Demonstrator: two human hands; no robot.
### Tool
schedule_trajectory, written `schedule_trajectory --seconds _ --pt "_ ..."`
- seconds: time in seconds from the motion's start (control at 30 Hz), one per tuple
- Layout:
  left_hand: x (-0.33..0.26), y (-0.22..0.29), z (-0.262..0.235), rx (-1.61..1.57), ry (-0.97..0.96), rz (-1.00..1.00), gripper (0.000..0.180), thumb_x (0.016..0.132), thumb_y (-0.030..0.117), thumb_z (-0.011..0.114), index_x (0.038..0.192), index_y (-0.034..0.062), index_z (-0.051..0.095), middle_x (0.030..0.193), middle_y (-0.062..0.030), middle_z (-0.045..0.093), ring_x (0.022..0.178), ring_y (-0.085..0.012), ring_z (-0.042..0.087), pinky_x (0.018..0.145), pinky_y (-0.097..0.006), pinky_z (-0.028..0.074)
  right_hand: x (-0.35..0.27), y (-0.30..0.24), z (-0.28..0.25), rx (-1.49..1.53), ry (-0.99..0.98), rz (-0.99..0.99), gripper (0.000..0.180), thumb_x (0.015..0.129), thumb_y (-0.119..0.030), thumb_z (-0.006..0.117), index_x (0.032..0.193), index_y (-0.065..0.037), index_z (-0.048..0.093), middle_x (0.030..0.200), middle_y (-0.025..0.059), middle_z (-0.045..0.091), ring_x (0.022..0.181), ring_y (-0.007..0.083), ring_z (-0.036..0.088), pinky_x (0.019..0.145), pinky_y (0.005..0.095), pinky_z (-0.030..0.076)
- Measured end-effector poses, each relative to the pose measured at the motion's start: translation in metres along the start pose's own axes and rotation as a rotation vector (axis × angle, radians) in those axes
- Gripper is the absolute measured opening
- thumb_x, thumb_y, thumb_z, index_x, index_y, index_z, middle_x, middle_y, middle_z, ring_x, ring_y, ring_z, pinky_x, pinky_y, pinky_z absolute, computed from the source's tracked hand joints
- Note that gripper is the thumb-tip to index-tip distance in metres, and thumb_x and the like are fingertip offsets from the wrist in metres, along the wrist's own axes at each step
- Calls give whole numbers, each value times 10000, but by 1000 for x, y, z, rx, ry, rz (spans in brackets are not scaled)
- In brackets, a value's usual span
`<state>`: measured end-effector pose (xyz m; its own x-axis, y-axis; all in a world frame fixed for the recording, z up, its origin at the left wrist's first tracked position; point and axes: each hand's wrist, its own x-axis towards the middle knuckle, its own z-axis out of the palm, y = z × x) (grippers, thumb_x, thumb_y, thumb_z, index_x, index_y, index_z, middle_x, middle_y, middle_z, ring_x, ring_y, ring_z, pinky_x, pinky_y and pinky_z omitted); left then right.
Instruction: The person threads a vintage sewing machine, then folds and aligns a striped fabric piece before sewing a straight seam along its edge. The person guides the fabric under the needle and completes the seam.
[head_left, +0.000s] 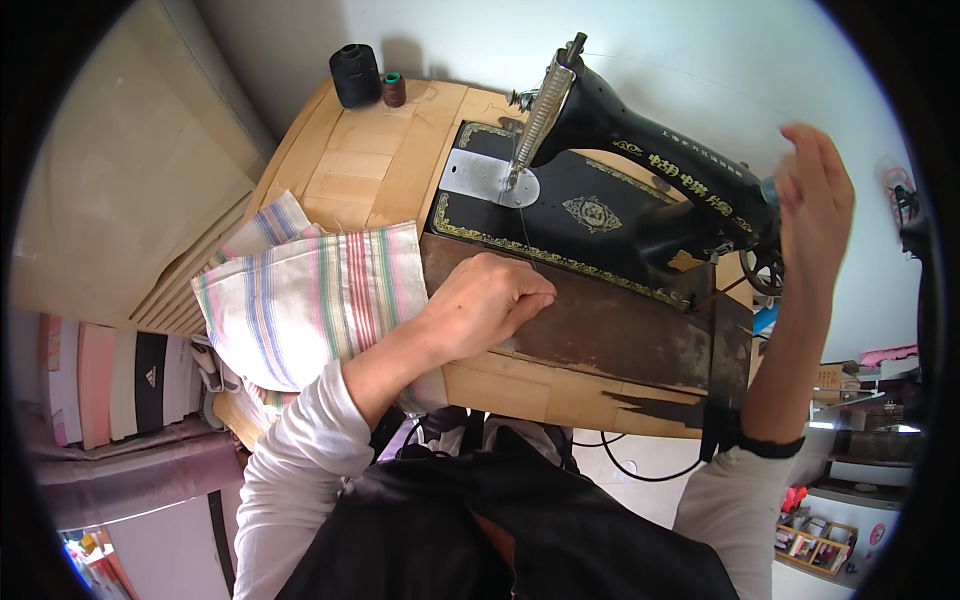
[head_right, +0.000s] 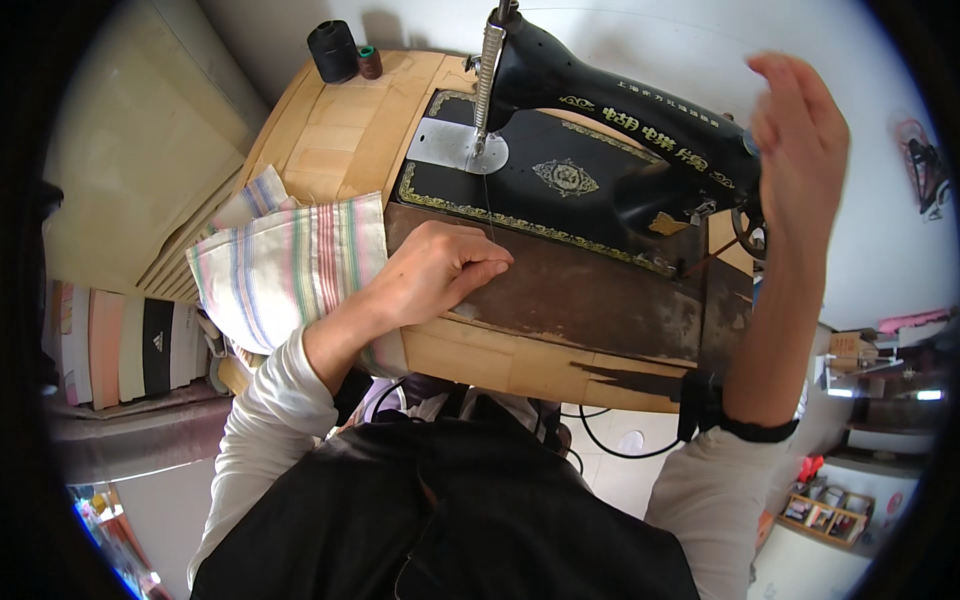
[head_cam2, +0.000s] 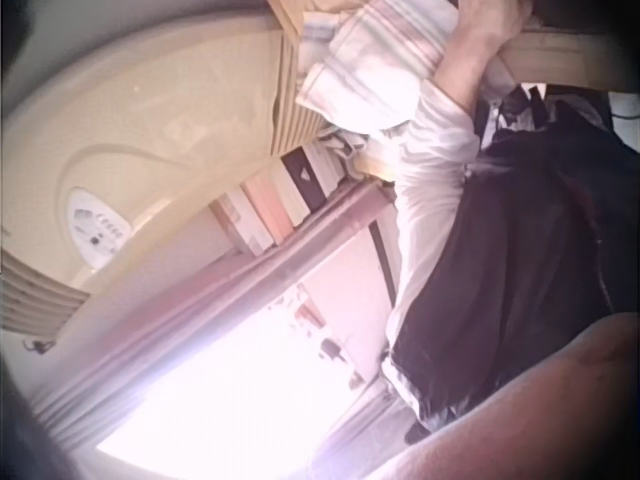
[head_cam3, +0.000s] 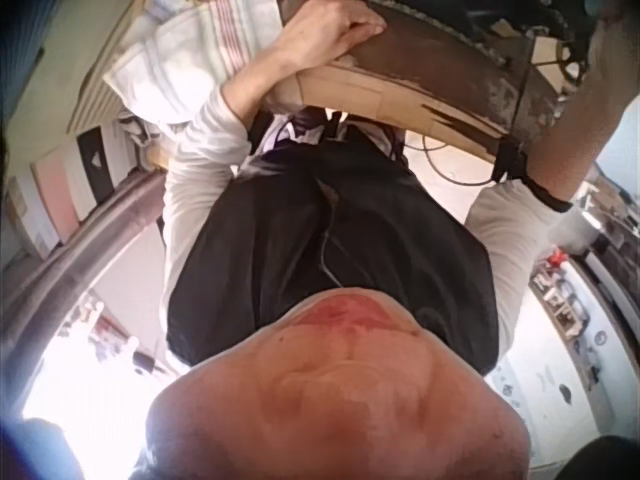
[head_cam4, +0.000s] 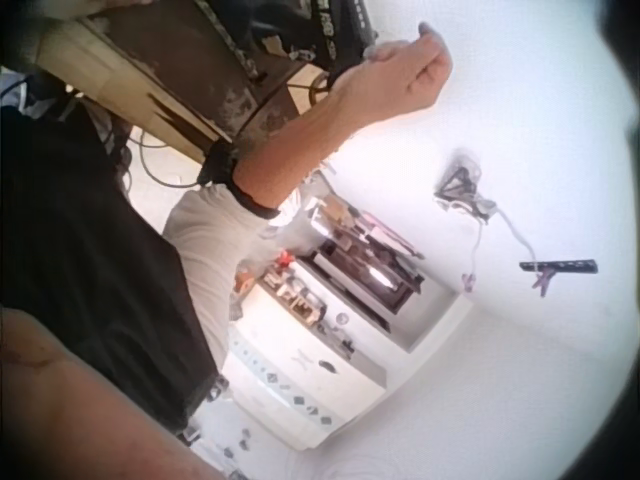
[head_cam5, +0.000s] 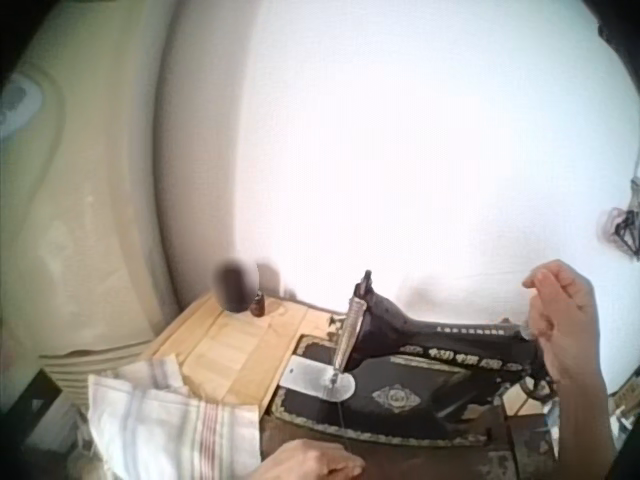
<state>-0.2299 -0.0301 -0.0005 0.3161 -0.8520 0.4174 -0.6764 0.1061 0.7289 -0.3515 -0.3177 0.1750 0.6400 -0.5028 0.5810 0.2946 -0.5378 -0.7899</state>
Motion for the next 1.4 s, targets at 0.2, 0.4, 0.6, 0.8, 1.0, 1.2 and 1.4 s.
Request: schedule_trajectory --seconds 0.2,0.4,0.6,0.8,1.0,1.2,1.4 --pt "1 -1 9 111 -64 18 104 905 93 713 953 8 750 829 -142 694 817 -365 685 695 -438 547 -61 0 -41 -60 83 74 201 1071 -109 557 1094 43 686 659 -74 411 578 20 321 537 213 249" --pt "-10 27 -14 277 -171 -22 336 894 107 726 1216 21 681 988 -174 713 941 -369 690 807 -461 562 -109 14 -16 -668 -128 -12 135 1020 -82 603 1089 -26 704 794 -15 557 628 43 390 576 195 309" --pt "-33 15 -144 314 41 -370 173 924 140 728 1064 43 759 960 -102 759 883 -203 736 811 -320 578 -128 -3 -2 -655 131 -214 281 966 70 599 1238 39 662 1333 135 633 769 68 565 667 206 474" --pt "-67 -39 -158 500 5 -513 515 798 377 796 1129 -9 716 1084 -160 748 1039 -313 703 901 -390 550 -139 -28 68 -542 -196 -547 223 869 118 629 1079 73 690 1183 194 676 879 195 664 729 257 544" --pt "-66 -36 -147 452 -93 -489 332 852 248 818 1073 16 731 1001 -84 734 888 -208 687 825 -337 536 -120 9 157 -218 -545 -139 144 899 -18 712 1043 -8 699 1019 65 690 712 97 598 588 249 408" --pt "-82 2 -185 111 62 -338 230 877 207 826 990 26 739 876 -41 704 811 -145 640 759 -305 511 -104 43 217 56 -901 145 471 960 -270 724 1260 84 647 1102 140 727 1000 152 660 859 289 526" --pt "-130 70 -203 166 37 -85 152 728 32 760 877 17 734 901 -71 703 878 -259 633 843 -423 498 -118 47 285 -13 -1053 134 588 921 -403 730 1245 83 661 1091 189 734 1006 246 699 886 345 535"
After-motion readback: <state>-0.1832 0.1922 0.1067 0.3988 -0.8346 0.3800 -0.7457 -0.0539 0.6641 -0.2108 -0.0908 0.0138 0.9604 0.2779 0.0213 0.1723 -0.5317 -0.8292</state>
